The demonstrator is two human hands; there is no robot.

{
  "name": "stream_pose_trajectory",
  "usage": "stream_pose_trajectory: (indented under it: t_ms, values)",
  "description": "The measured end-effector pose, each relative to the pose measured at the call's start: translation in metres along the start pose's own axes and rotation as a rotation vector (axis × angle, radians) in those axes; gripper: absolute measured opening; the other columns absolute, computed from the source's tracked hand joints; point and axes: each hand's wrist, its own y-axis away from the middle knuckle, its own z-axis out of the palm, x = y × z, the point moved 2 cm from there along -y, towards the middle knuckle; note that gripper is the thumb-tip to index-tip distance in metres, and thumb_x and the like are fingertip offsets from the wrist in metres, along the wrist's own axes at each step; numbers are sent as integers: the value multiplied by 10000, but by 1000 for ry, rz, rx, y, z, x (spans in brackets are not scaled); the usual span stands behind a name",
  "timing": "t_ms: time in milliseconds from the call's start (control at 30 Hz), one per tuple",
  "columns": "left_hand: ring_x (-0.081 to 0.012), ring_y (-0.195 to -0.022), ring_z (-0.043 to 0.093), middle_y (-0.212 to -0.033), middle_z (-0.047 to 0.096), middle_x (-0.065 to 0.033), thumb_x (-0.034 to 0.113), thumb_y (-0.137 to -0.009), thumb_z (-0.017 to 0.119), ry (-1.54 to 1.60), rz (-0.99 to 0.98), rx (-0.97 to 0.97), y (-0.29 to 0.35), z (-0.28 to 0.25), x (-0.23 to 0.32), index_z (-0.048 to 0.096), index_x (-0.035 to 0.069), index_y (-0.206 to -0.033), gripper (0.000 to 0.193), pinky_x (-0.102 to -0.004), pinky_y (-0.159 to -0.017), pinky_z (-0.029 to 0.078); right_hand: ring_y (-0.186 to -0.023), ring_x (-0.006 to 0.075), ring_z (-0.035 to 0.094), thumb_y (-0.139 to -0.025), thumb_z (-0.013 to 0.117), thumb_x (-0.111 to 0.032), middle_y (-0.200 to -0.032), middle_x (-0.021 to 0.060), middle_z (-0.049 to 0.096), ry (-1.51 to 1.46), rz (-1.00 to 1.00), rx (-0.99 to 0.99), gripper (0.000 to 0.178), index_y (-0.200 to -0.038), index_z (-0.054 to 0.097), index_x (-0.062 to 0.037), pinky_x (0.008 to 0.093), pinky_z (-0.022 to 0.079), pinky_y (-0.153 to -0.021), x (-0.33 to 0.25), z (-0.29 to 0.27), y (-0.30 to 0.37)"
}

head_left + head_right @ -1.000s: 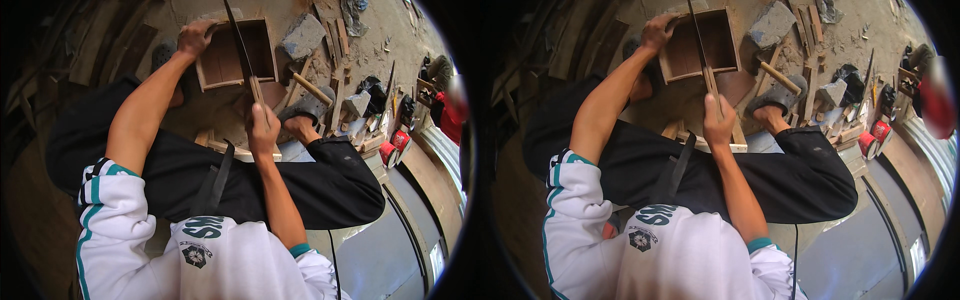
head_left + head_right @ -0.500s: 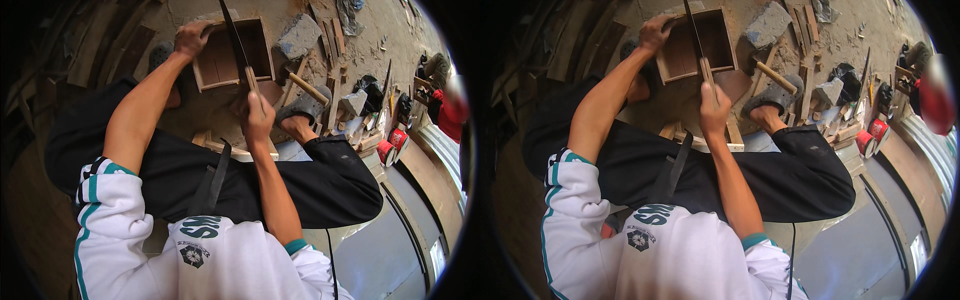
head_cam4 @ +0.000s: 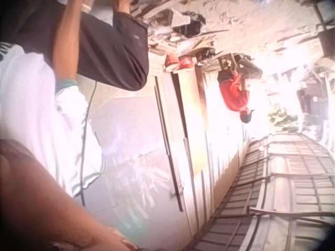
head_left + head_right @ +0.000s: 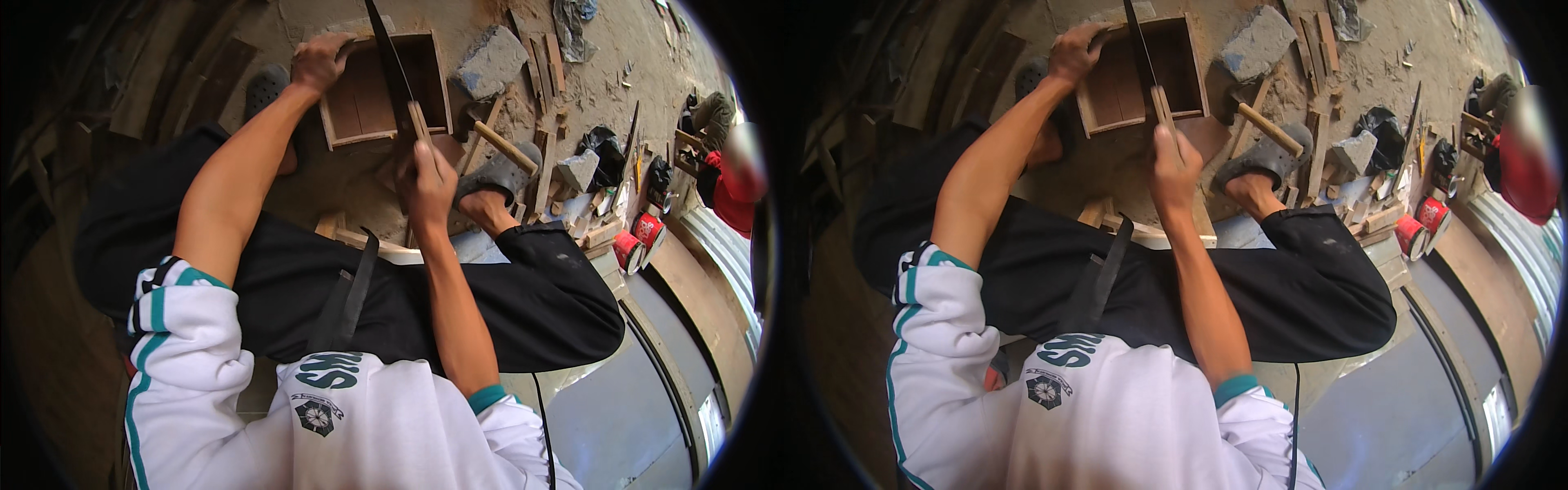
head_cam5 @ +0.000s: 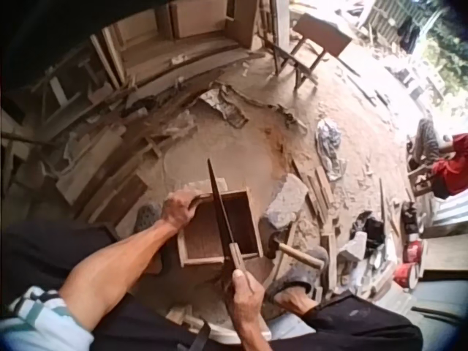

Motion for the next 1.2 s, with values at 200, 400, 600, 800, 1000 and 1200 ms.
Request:
stream_pose_trajectory:
  t_ms: [200,400,600,800,1000,1200]
  values:
    - [-275,-922,693,-991,727,-38,272,-905,687,59,70,61,0,-1,-3,712,194,-1059,174,-439,-769,517,-536,40,388,-1017,540,-230,-632,-49,449,-201,161,-5,310,-785,568,-27,235,296,-484,-3,1,9]
    - [-270,-920,692,-980,725,-31,265,-904,691,10,25,59,3,-7,1,709,189,-1058,173,-441,-763,512,-502,32,362,-1024,531,-249,-616,-47,428,-287,188,-52,311,-771,530,-69,222,263,-451,-8,-9,28]
    - [-270,-927,691,-984,728,-32,254,-899,694,29,70,37,-2,-1,5,708,197,-1067,178,-430,-774,510,-465,43,345,-1028,537,-269,-592,-50,372,-412,248,-42,354,-726,458,-103,235,260,-432,-7,5,-13]
    - [-269,-925,693,-995,731,-40,242,-894,697,26,38,45,0,-8,2,717,194,-1075,188,-422,-779,517,-459,41,326,-1026,536,-306,-600,-60,341,-354,294,-56,354,-735,456,-121,235,253,-418,-17,-17,42]
    - [-275,-935,694,-1007,735,-47,235,-889,706,75,49,28,-5,-1,4,720,189,-1082,198,-426,-793,513,-462,75,357,-1020,524,-368,-584,-26,377,-421,311,-49,367,-774,486,-98,239,299,-434,-7,6,-19]
    - [-270,-922,695,-997,736,-43,239,-893,705,40,75,37,4,-7,0,722,197,-1072,184,-419,-802,508,-450,68,340,-1012,530,-370,-578,-21,372,-412,314,-57,369,-775,475,-94,251,310,-416,-13,-11,33]
